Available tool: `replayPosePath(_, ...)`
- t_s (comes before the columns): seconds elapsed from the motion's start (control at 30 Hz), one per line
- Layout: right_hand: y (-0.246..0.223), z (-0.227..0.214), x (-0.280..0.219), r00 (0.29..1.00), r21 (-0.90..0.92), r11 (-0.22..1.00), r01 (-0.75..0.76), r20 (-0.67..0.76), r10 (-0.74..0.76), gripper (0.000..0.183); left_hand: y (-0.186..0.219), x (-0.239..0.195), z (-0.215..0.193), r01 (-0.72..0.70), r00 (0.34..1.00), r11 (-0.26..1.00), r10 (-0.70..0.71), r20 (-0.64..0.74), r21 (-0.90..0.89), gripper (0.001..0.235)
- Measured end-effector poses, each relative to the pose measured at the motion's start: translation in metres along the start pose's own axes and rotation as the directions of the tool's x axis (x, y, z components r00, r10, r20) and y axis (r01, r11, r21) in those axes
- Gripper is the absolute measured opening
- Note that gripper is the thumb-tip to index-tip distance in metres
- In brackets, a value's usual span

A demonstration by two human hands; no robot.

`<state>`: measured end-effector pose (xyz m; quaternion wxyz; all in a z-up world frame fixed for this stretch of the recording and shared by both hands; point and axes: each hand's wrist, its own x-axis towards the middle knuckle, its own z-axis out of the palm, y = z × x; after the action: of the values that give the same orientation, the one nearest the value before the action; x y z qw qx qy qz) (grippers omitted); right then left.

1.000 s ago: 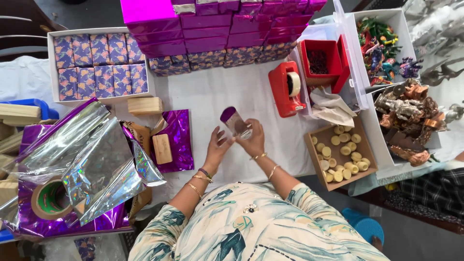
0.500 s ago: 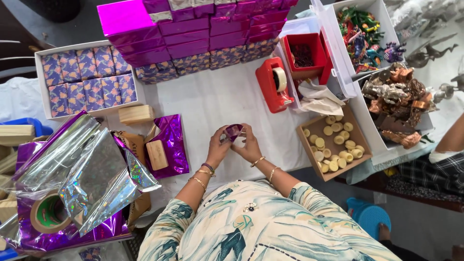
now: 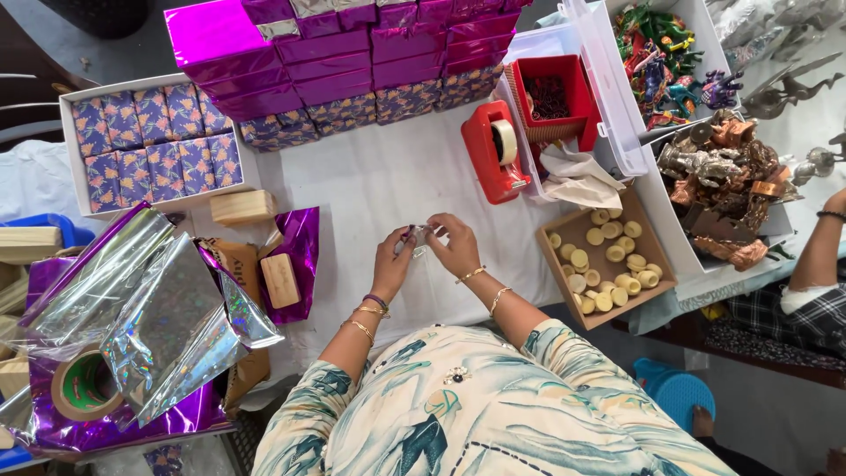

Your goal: The person wraps a small rectangular item in silver foil and secures it with clear tape. They then pick up a wooden block and wipe it thoroughly with a white cloth before placing it on the table.

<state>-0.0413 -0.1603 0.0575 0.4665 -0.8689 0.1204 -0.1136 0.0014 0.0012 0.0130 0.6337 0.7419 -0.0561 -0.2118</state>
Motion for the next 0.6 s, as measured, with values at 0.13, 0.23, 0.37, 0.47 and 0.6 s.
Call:
replayPosePath(0.13, -0.009, -0.009, 0.005, 0.998, -0.067, 0.998, 0.008, -0.062, -0.012, 0.021, -0.002, -0.002, 0.002, -0.103, 0.992, 0.994, 0.105, -0.063, 0.04, 0.029)
replayPosePath(0.23, -0.033, -0.019, 0.007, 1.0, 0.124, 0.992, -0.001, 0.009, 0.0, 0.048, 0.006, -0.004, 0.006, -0.354, 0.902, 0.917, 0.387, -0.19, 0.184, 0.029)
replayPosePath(0.37, -0.002, -0.007, 0.007, 0.981, 0.125, 0.991, -0.056, 0.194, 0.031, 0.041, 0.028, -0.009, 0.006, -0.127, 0.95, 0.977, 0.169, -0.263, 0.17, 0.038)
replayPosePath(0.47, 0.005, -0.004, 0.01, 0.981, 0.151, 0.988, -0.014, 0.191, -0.015, 0.033, 0.041, -0.014, 0.008, -0.042, 0.969, 0.997, 0.056, -0.24, 0.063, 0.042)
replayPosePath(0.6, -0.014, -0.012, 0.013, 0.965, 0.277, 0.933, -0.231, 0.188, 0.183, 0.04, 0.063, -0.021, 0.007, -0.084, 0.967, 0.994, 0.099, -0.235, 0.074, 0.052)
